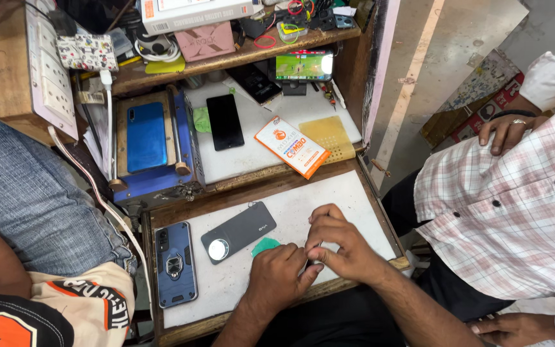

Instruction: The person assembles a smartphone by placing the motherboard into the chassis, connecting ribbon cables, and attaching the back cover. They then handle a roll of blue tape and place it on the workbench.

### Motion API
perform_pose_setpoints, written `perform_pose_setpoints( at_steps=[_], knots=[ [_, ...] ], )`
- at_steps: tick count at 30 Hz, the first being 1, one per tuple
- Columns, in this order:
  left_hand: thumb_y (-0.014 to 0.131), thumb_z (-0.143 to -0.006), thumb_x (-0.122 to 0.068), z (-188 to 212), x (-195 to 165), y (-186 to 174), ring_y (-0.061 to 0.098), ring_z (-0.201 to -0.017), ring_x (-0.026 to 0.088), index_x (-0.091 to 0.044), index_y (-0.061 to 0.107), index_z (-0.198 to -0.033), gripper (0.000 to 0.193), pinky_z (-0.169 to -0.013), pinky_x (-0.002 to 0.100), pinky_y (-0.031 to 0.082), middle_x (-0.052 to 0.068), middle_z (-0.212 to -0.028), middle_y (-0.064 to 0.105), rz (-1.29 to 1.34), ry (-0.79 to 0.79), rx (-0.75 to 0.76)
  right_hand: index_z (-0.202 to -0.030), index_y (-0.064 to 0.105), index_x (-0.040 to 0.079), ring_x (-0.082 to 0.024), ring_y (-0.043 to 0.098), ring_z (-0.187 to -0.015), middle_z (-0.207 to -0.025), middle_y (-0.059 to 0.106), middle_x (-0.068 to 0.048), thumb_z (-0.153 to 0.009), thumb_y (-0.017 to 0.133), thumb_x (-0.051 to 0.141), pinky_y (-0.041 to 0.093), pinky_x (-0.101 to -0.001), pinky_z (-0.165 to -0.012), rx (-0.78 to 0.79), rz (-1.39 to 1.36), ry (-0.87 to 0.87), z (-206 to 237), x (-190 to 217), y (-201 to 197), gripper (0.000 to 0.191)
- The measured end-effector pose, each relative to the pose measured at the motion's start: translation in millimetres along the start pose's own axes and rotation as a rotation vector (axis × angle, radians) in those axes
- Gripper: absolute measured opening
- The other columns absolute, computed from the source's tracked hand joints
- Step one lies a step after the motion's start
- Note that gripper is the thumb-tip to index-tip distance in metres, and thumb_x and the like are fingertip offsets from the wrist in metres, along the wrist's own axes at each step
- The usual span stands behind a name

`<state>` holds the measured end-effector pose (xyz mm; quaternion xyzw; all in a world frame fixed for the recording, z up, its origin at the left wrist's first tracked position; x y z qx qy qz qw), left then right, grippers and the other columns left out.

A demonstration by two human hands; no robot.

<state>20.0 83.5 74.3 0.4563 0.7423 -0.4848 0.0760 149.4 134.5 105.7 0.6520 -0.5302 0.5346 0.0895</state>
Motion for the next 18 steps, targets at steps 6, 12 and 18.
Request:
perform_pose_setpoints(
  at_steps=[6,12,18],
  knots=[
    [0.073,-0.097,-0.024,2.7,1.6,11.3,0.063,-0.053,0.023,-0.004,0.066,-0.079,0.028,-0.048,0.037,0.05,0.008,-0.065,0.062,-0.025,-0.001,0.016,-0.091,0.07,0.01,-0.027,0.054,-0.114,-0.09,0.066,-0.002,-0.093,0.073,0.036,0.048,-0.0398,-0.099,0.078,0.044,0.004,-2.6,7.7,-4.3,0.026],
    [0.073,-0.094,-0.027,0.7,3.1,10.5,0.064,-0.056,0.024,-0.005,0.067,-0.08,0.027,-0.049,0.037,0.05,0.007,-0.067,0.063,0.0,-0.051,0.009,-0.091,0.068,0.01,-0.027,0.056,-0.115,-0.093,0.066,-0.004,-0.087,0.078,0.032,0.047,-0.041,-0.099,0.048,0.105,0.041,-4.9,1.9,-15.2,0.024],
    [0.074,-0.095,-0.027,5.3,2.8,23.5,0.064,-0.055,0.025,-0.007,0.066,-0.078,0.027,-0.049,0.039,0.05,0.007,-0.068,0.063,-0.084,-0.059,0.097,-0.091,0.065,0.01,-0.026,0.057,-0.112,-0.093,0.063,-0.004,-0.09,0.077,0.031,0.045,-0.0402,-0.101,-0.027,0.005,0.046,-0.2,-20.3,-30.1,0.025]
  ],
)
Point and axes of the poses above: each hand's wrist, its own z-axis away from the middle knuckle, its own y-axis out of the palm, x = y × z, the point moved 7 cm from there along -z, towards the middle knuckle
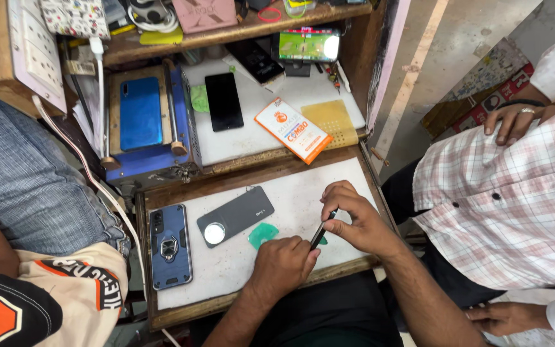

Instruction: The person assembles a smartphone by placing the motherboard into the chassis, connecting ribbon cables, and attaching the back cover. They then handle a roll of blue tape and place it on the workbench.

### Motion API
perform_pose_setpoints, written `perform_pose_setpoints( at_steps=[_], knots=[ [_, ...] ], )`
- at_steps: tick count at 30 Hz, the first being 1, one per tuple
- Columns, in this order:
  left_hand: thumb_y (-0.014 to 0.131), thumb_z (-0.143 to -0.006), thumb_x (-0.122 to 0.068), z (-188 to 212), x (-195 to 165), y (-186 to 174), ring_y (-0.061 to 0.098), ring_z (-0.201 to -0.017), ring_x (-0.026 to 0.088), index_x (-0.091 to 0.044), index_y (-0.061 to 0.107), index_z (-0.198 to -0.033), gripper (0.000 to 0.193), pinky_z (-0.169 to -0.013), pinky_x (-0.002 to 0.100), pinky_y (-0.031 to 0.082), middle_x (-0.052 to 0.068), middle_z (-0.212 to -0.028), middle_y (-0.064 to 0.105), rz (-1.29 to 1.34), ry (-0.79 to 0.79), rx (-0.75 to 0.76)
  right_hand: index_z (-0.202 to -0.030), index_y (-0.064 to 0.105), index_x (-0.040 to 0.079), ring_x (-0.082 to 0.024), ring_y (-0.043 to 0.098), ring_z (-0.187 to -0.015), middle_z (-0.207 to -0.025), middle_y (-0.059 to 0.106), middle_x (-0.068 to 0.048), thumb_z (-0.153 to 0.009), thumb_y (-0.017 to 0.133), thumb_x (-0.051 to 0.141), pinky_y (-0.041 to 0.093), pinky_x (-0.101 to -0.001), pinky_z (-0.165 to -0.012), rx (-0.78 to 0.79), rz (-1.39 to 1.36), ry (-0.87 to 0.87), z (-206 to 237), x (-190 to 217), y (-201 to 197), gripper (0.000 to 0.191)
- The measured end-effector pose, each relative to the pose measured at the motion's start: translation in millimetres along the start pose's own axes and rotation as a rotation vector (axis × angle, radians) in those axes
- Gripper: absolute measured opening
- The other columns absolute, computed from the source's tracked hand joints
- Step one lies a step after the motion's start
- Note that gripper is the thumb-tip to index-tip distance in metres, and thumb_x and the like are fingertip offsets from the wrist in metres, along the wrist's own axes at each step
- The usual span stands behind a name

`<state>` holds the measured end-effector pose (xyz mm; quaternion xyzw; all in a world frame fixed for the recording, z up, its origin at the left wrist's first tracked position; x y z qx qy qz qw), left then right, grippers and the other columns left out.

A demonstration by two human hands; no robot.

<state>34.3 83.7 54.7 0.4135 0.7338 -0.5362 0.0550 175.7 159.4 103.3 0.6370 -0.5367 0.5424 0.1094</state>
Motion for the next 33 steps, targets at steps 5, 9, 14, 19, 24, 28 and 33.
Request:
perform_pose_setpoints(
  at_steps=[5,9,14,19,24,28,33],
  knots=[
    [0.072,-0.096,-0.028,-3.6,3.7,3.2,0.064,-0.055,0.025,-0.007,0.066,-0.077,0.029,-0.049,0.038,0.05,0.006,-0.065,0.062,0.009,-0.005,-0.024,-0.092,0.064,0.009,-0.025,0.056,-0.113,-0.093,0.062,-0.004,-0.093,0.075,0.031,0.044,-0.0409,-0.103,-0.011,-0.033,0.005,3.8,-18.4,-1.2,0.025],
    [0.076,-0.087,-0.036,2.5,8.2,3.8,0.063,-0.05,0.025,-0.005,0.067,-0.074,0.035,-0.043,0.038,0.049,0.008,-0.06,0.062,-0.002,-0.054,0.015,-0.094,0.064,0.008,-0.024,0.056,-0.113,-0.096,0.06,-0.005,-0.096,0.074,0.031,0.046,-0.0411,-0.104,-0.056,-0.173,0.075,6.4,-38.4,-4.9,0.025],
    [0.072,-0.096,-0.029,11.0,12.1,14.3,0.062,-0.051,0.023,-0.008,0.066,-0.075,0.031,-0.047,0.037,0.05,0.005,-0.061,0.062,-0.01,-0.037,0.05,-0.099,0.063,0.008,-0.022,0.057,-0.112,-0.104,0.056,-0.006,-0.099,0.072,0.032,0.05,-0.041,-0.105,-0.087,-0.312,0.085,14.5,-53.7,-6.3,0.026],
    [0.072,-0.096,-0.029,10.2,15.2,17.4,0.061,-0.051,0.023,-0.008,0.066,-0.076,0.029,-0.046,0.037,0.048,0.005,-0.061,0.061,0.004,-0.041,0.036,-0.098,0.063,0.007,-0.022,0.059,-0.111,-0.105,0.057,-0.007,-0.099,0.072,0.033,0.05,-0.041,-0.103,-0.095,-0.315,0.105,14.0,-63.3,-8.2,0.027],
    [0.074,-0.091,-0.031,11.6,12.5,6.9,0.061,-0.051,0.023,-0.008,0.065,-0.074,0.03,-0.044,0.038,0.047,0.005,-0.06,0.06,0.006,-0.042,-0.005,-0.097,0.062,0.006,-0.021,0.057,-0.109,-0.109,0.056,-0.006,-0.098,0.072,0.031,0.051,-0.0448,-0.106,-0.244,-0.525,0.225,17.3,-85.3,-11.7,0.027],
    [0.072,-0.095,-0.027,13.6,6.5,-2.3,0.06,-0.051,0.022,-0.01,0.064,-0.071,0.031,-0.047,0.038,0.048,0.004,-0.06,0.058,-0.038,-0.014,-0.041,-0.097,0.063,0.005,-0.021,0.055,-0.118,-0.105,0.058,-0.006,-0.102,0.07,0.027,0.051,-0.0528,-0.11,-0.315,-0.831,0.327,27.2,-96.5,-0.7,0.024],
    [0.073,-0.091,-0.028,17.7,16.3,-28.3,0.062,-0.057,0.022,-0.01,0.064,-0.071,0.028,-0.052,0.038,0.05,0.005,-0.065,0.061,-0.155,-0.05,-0.069,-0.099,0.072,0.013,-0.029,0.05,-0.138,-0.117,0.07,-0.004,-0.094,0.07,0.033,0.04,-0.0528,-0.114,-0.1,0.154,0.181,19.6,-53.7,5.1,0.02]
  ],
)
Point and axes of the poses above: each hand's wrist, its own z-axis away from the middle knuckle, its own y-axis out of the palm, x = y × z, the point moved 7 cm from there along -z, towards the middle knuckle
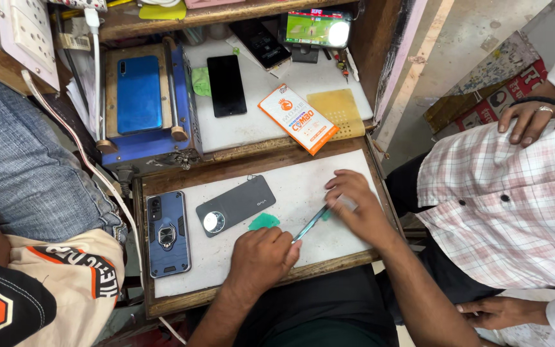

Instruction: The person assembles a smartphone by placing the motherboard into the chassis, connecting ribbon cables, and attaching the back cover. They then handle a roll of blue tape and place it on the workbench.

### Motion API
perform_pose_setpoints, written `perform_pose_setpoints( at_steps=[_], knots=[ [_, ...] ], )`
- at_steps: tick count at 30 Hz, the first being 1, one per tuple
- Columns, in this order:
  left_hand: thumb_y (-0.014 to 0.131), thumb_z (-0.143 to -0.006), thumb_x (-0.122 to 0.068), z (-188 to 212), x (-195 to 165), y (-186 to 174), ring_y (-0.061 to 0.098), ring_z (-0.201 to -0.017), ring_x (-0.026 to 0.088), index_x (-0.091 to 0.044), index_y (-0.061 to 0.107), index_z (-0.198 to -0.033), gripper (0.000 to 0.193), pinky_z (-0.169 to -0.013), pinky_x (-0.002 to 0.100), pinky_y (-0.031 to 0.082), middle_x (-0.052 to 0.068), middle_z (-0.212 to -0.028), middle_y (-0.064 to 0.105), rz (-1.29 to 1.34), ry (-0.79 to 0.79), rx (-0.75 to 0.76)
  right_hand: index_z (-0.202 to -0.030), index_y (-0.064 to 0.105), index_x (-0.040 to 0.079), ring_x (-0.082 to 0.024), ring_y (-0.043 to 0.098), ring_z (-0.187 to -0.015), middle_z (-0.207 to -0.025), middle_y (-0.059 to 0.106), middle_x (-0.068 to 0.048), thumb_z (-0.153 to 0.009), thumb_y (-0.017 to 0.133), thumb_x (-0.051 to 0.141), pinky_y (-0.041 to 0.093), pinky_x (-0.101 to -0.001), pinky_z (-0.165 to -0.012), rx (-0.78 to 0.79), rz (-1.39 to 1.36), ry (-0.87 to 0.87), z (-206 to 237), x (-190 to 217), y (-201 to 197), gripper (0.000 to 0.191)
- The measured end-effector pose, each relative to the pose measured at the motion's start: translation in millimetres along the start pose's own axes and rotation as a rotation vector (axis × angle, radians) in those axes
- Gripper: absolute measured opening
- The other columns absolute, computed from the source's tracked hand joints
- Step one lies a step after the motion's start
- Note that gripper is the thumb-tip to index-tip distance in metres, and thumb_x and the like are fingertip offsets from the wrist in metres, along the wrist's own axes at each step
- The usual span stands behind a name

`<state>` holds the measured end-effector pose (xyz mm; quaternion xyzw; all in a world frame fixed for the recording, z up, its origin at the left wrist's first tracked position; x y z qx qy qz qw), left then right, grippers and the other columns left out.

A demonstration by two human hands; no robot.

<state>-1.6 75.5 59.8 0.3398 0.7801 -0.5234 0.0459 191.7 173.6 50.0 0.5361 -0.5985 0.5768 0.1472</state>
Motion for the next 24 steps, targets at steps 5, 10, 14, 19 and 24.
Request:
perform_pose_setpoints(
  at_steps=[5,10,14,19,24],
  knots=[
    [0.07,-0.096,-0.031,4.7,10.3,4.4,0.068,-0.064,0.022,-0.007,0.069,-0.086,0.026,-0.054,0.035,0.054,0.008,-0.076,0.069,0.031,-0.061,0.101,-0.1,0.081,0.019,-0.032,0.046,-0.139,-0.11,0.076,0.001,-0.081,0.079,0.036,0.014,-0.0653,-0.117,0.25,0.409,-0.175,-2.9,44.3,26.4,0.025],
    [0.071,-0.093,-0.03,20.9,24.1,18.2,0.071,-0.067,0.024,-0.002,0.073,-0.106,0.031,-0.055,0.036,0.056,0.011,-0.082,0.073,0.127,-0.207,0.133,-0.093,0.082,0.02,-0.02,0.054,-0.132,-0.093,0.079,0.007,-0.082,0.079,0.036,0.012,-0.0652,-0.12,0.286,0.386,-0.137,-8.2,43.4,34.3,0.02],
    [0.072,-0.092,-0.025,23.1,24.3,9.4,0.071,-0.074,0.026,-0.003,0.071,-0.104,0.025,-0.062,0.038,0.056,0.01,-0.087,0.075,0.152,-0.142,-0.036,-0.091,0.082,0.019,-0.018,0.059,-0.127,-0.091,0.079,0.007,-0.083,0.08,0.034,0.015,-0.0632,-0.12,0.246,0.342,-0.153,-9.8,39.5,34.5,0.018],
    [0.068,-0.095,-0.03,23.4,30.2,1.5,0.072,-0.071,0.025,-0.002,0.07,-0.097,0.028,-0.06,0.037,0.056,0.01,-0.085,0.072,0.39,-0.19,-0.055,-0.091,0.082,0.016,-0.019,0.066,-0.119,-0.09,0.08,0.004,-0.084,0.079,0.03,0.02,-0.0587,-0.12,0.195,0.142,-0.075,-1.2,30.5,29.4,0.016],
    [0.06,-0.098,-0.04,19.5,23.0,-8.3,0.059,-0.058,0.027,-0.002,0.063,-0.079,0.043,-0.053,0.04,0.046,0.01,-0.067,0.057,0.354,-0.065,-0.083,-0.098,0.077,0.006,-0.012,0.067,-0.091,-0.091,0.076,0.0,-0.095,0.07,0.025,0.046,-0.0383,-0.096,0.155,-0.322,0.233,8.8,-8.2,43.1,0.02]
  ],
)
Point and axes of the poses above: each hand's wrist, its own z-axis away from the middle knuckle, its own y-axis out of the palm, x = y × z, the point moved 7 cm from there along -z, towards the middle knuckle
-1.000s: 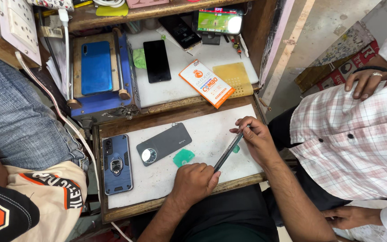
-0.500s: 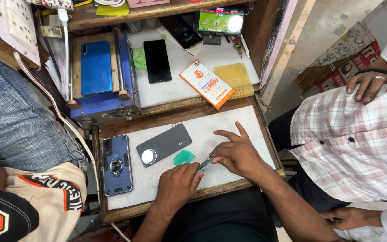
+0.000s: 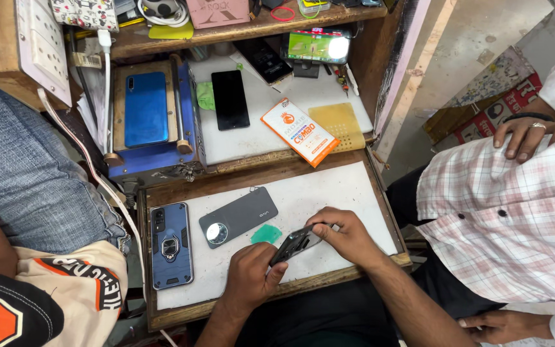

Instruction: The person assembles a smartphone by placing the motherboard into the chassis, connecting ribbon cables, and attaching the back cover. They then handle a roll of blue tape and place it on the workbench.

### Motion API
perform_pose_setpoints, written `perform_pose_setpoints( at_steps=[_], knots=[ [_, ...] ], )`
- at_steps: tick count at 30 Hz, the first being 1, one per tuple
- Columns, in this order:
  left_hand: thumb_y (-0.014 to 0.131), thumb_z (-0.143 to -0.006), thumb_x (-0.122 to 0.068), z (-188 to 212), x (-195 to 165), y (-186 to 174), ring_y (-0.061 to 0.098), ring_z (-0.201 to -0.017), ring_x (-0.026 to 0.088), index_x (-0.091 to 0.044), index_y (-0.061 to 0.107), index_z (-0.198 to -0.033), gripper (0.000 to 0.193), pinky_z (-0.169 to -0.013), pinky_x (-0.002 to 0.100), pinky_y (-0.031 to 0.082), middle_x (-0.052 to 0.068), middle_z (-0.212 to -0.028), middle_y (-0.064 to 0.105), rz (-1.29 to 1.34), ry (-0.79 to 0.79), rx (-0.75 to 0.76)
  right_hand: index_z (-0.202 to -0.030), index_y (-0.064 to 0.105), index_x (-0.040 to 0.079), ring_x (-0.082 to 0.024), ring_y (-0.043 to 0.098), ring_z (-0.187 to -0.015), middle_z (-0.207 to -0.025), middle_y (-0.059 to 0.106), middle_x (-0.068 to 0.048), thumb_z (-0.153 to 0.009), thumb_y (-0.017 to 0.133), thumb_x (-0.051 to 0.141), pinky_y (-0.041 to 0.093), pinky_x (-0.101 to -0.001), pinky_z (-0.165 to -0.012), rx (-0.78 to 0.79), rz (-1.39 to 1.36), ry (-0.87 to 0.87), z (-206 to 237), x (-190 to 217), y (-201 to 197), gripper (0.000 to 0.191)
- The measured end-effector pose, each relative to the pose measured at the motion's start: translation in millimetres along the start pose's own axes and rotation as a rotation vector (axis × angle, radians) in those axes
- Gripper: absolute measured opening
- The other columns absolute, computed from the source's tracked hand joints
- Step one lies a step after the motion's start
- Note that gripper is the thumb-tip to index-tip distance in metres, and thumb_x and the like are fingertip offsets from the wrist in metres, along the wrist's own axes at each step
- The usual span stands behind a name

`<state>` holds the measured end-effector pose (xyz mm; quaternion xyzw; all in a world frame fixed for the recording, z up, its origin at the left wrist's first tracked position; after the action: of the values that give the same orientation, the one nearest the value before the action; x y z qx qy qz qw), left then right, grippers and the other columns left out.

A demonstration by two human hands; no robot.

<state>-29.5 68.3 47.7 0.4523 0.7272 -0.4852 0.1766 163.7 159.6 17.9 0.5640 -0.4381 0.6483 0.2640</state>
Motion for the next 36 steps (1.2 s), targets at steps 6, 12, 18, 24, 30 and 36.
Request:
perform_pose_setpoints(
  at_steps=[6,12,18,24,30,36],
  knots=[
    [0.057,-0.105,-0.031,-14.3,-8.9,-1.9,0.055,-0.054,0.03,-0.004,0.056,-0.07,0.045,-0.052,0.043,0.044,0.01,-0.062,0.052,0.055,0.07,-0.048,-0.099,0.073,0.002,-0.006,0.058,-0.079,-0.083,0.067,0.002,-0.102,0.062,0.033,0.049,-0.0244,-0.073,0.038,-0.386,0.151,0.9,-30.3,16.6,0.032],
    [0.066,-0.095,-0.033,-28.5,-10.8,28.4,0.065,-0.06,0.032,-0.004,0.064,-0.075,0.035,-0.051,0.044,0.051,0.013,-0.069,0.065,-0.025,-0.029,-0.047,-0.09,0.065,0.004,-0.007,0.056,-0.072,-0.078,0.065,0.001,-0.105,0.057,0.04,0.048,-0.0246,-0.065,-0.108,-0.54,0.169,-7.5,-35.1,13.7,0.039],
    [0.061,-0.104,-0.033,-28.8,7.0,62.7,0.069,-0.07,0.032,-0.007,0.067,-0.082,0.035,-0.063,0.046,0.055,0.011,-0.076,0.069,-0.041,-0.179,0.051,-0.091,0.062,0.005,-0.007,0.055,-0.072,-0.08,0.065,-0.001,-0.108,0.052,0.041,0.048,-0.0244,-0.065,-0.182,-0.555,0.198,-10.5,-46.2,10.0,0.041],
    [0.072,-0.09,-0.049,-30.6,47.8,11.8,0.069,-0.101,0.033,-0.007,0.066,-0.12,0.051,-0.082,0.043,0.058,0.015,-0.109,0.072,-0.479,-0.256,0.091,-0.106,0.06,0.005,-0.013,0.064,-0.084,-0.095,0.067,-0.004,-0.108,0.049,0.039,0.058,-0.0316,-0.075,-0.192,-0.786,0.301,-10.2,-56.7,0.6,0.036],
    [0.086,-0.067,-0.037,-31.7,71.8,-41.5,0.057,-0.122,0.044,-0.01,0.056,-0.143,0.086,-0.091,0.058,0.051,0.022,-0.128,0.062,-0.742,-0.427,0.148,-0.137,0.058,0.01,-0.016,0.068,-0.104,-0.118,0.069,-0.004,-0.105,0.047,0.033,0.059,-0.035,-0.088,-0.338,-0.944,0.421,-6.7,-62.3,-10.3,0.041],
    [0.077,-0.086,-0.019,-29.7,52.3,-59.9,0.067,-0.099,0.031,-0.014,0.07,-0.124,0.039,-0.086,0.044,0.056,0.012,-0.102,0.067,-0.511,-0.467,0.095,-0.132,0.06,0.008,-0.022,0.07,-0.102,-0.115,0.071,-0.008,-0.105,0.048,0.039,0.059,-0.0417,-0.089,-0.291,-1.19,0.421,-9.0,-62.8,-3.9,0.043]
  ],
)
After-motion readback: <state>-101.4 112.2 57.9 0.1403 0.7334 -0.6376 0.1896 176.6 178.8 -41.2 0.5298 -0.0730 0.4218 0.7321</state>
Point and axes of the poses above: each hand's wrist, its own z-axis away from the middle knuckle, its own y-axis out of the palm, x = y × z, the point moved 7 cm from there along -z, towards the middle knuckle
